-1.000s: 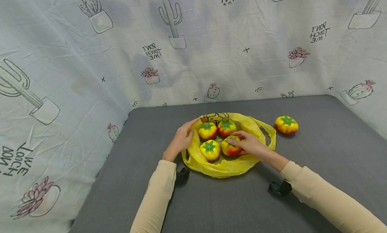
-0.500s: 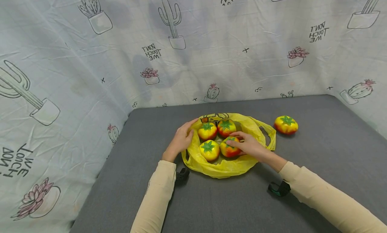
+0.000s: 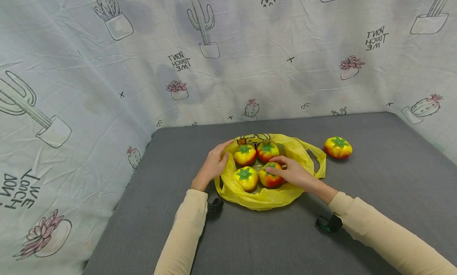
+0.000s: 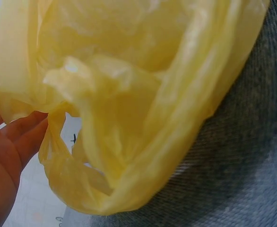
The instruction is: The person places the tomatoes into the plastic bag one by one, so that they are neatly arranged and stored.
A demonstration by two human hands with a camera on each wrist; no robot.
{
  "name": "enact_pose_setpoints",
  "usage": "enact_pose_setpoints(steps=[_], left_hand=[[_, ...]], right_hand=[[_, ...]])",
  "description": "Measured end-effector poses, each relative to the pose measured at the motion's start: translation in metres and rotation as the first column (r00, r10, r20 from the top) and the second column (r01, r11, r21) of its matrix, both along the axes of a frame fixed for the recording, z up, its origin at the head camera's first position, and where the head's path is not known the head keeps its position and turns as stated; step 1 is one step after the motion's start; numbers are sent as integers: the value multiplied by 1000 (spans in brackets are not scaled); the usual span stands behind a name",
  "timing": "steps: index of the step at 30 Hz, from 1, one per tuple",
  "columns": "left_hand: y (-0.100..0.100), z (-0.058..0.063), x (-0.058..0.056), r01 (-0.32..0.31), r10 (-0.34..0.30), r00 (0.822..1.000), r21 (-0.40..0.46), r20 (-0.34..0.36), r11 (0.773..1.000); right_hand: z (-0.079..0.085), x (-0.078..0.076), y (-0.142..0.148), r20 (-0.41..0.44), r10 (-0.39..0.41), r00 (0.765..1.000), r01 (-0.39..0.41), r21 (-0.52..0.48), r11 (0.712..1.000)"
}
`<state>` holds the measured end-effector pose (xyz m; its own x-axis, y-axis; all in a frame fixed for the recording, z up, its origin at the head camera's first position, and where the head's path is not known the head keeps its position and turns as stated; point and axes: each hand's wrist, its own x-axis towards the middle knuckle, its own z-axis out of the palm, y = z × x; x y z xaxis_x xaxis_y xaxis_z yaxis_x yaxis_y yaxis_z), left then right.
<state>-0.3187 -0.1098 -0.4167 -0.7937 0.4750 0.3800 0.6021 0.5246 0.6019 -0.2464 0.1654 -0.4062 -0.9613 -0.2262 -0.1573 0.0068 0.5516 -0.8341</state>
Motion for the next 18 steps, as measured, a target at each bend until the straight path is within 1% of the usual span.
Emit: enact_pose_setpoints(steps=[8,12,18], left_hand=[[0,-1,0,1,-1,1000,13,-3,1000],[0,-1,0,0,0,1000,16,6,1000],[0,1,1,-2,2,1000,16,20,1000]], right_hand=[[0,0,2,-2,17,1000,-17,2,1000],[3,0,5,-22,30,999,-30,-4,1000],[11,1,17,-35,39,999,-41,-77,996]])
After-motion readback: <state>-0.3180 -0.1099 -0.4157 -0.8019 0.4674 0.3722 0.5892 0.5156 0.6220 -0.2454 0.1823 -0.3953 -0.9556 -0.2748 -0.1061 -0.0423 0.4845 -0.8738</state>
